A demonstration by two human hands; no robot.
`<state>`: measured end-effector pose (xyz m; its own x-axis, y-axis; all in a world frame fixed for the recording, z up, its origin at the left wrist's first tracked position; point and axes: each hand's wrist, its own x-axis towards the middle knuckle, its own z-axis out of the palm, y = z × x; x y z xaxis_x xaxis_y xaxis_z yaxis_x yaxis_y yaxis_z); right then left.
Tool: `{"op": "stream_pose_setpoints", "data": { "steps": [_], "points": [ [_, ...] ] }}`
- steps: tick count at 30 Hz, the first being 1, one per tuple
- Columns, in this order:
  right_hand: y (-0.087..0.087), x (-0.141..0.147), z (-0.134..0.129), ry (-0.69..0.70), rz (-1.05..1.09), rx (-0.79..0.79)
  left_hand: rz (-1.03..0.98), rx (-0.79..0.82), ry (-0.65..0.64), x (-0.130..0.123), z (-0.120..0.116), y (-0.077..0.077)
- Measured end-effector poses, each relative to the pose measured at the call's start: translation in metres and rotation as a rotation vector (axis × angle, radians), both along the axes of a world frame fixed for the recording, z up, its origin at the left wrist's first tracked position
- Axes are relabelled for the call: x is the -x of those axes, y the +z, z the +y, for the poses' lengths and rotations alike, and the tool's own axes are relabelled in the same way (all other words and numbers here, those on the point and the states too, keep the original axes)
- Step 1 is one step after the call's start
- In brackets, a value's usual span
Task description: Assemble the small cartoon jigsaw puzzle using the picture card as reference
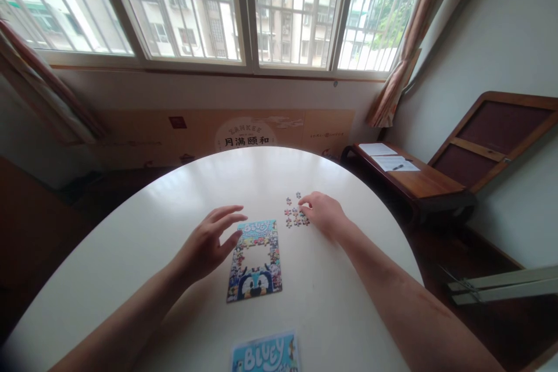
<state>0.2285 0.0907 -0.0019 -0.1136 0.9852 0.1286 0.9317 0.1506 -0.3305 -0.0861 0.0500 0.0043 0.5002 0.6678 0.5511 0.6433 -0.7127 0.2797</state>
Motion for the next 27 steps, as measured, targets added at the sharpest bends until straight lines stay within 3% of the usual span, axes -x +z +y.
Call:
{"op": "stream_pose_setpoints", "data": {
  "steps": [5, 27],
  "points": [
    [0.005, 0.004, -0.007, -0.057, -0.040, -0.028, -0.009, 0.004, 0.000, 0.001, -0.001, 0.000],
    [0.005, -0.003, -0.004, -0.024, -0.041, 0.061, 0.000, 0.020, -0.006, 0.001, -0.001, 0.000]
  ]
}}
